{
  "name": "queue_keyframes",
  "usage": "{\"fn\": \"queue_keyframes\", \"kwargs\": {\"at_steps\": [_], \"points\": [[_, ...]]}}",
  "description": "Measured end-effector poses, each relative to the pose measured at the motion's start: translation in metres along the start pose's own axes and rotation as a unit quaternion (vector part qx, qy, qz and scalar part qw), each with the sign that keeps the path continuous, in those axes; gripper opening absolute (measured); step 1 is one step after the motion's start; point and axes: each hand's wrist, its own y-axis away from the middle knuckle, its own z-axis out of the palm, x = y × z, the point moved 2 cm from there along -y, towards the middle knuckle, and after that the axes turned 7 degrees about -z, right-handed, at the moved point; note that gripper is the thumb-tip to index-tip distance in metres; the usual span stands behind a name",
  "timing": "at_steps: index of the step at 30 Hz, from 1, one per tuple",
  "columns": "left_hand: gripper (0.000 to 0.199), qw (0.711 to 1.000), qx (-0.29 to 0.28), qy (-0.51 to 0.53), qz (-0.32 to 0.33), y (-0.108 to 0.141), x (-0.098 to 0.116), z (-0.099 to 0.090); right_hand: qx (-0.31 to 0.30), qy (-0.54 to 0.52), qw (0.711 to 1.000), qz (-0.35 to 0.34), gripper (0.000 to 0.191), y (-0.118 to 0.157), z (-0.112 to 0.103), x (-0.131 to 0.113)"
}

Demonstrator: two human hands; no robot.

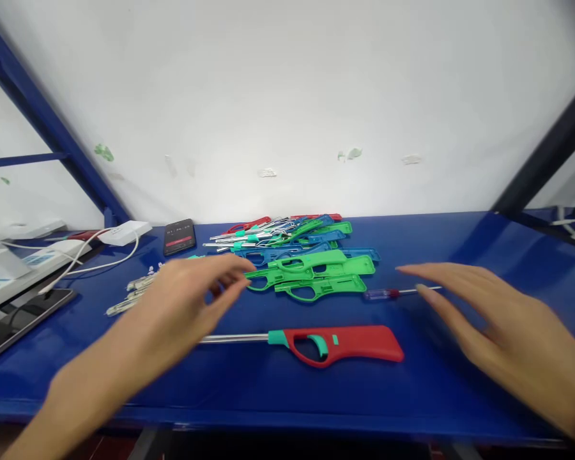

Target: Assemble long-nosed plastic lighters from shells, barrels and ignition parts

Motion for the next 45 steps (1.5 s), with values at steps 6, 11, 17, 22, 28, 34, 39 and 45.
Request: {"fn": "queue_keyframes", "kwargs": {"at_steps": [6,11,17,22,28,34,39,45], "points": [[0.038,0.986,-0.063,-0.010,0.153,0.019,0.064,0.045,-0.030,-0.005,0.999,-0.028,0.049,-0.003,0.009,0.003],[0.029,0.994,-0.030,0.007,0.104,0.020,0.055,0.042,-0.043,-0.045,0.997,-0.054,0.048,0.000,0.009,-0.043],[0.026,0.997,-0.025,0.006,0.077,0.017,0.048,0.029,-0.053,-0.092,0.993,-0.056,0.047,-0.013,0.012,-0.066],[0.032,0.996,-0.032,0.033,0.077,0.020,0.057,0.031,-0.017,-0.094,0.994,-0.051,0.042,-0.008,0.012,-0.072],[0.050,0.989,-0.077,0.024,0.120,0.021,0.074,0.040,-0.013,-0.119,0.989,-0.081,0.026,-0.001,0.011,-0.079],[0.049,0.988,-0.035,0.006,0.148,0.019,0.072,0.035,-0.065,-0.089,0.992,-0.068,0.032,0.004,0.021,-0.071],[0.039,0.991,0.015,-0.014,0.134,0.023,0.066,0.017,-0.077,-0.073,0.993,-0.052,0.031,0.012,0.024,-0.066],[0.038,0.989,0.028,-0.037,0.137,0.032,0.084,0.012,-0.139,-0.074,0.982,-0.099,0.050,0.002,0.031,-0.081]]}}
